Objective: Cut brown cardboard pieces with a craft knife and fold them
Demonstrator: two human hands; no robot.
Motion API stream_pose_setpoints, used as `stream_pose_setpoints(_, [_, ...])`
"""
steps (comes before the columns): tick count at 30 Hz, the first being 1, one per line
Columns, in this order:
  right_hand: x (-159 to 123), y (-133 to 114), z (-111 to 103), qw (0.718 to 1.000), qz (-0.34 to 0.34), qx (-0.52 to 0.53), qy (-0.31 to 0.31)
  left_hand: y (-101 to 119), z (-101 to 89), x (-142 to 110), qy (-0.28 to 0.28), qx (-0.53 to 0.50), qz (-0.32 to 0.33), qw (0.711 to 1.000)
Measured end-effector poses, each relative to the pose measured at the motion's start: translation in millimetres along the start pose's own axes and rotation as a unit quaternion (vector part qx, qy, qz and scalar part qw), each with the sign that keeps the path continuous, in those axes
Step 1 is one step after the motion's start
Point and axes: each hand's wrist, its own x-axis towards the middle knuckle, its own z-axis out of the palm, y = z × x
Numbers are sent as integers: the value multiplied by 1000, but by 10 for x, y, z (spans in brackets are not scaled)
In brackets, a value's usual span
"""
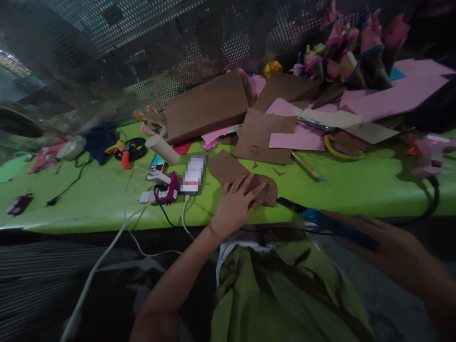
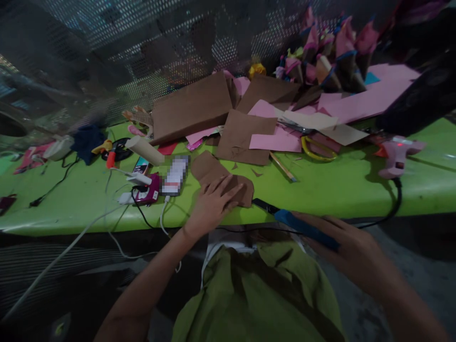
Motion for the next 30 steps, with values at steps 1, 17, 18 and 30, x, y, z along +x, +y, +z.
stream_pose_setpoints(1, [7,-2,7,1000,-11,-5,1,7,-8,3,-1,2,-1,1000])
stream_pose_setpoints(17, [94,116,-119,996,34,15,-84,74,35,228,-12,12,106,994])
stream_pose_setpoints(18, [92,129,-120,996,32,17,-87,72,34,227,-13,8,107,994])
stream_pose_setpoints(30, [144,103,-147,989,54,76,-116,86,55,217,-10,-5,108,994])
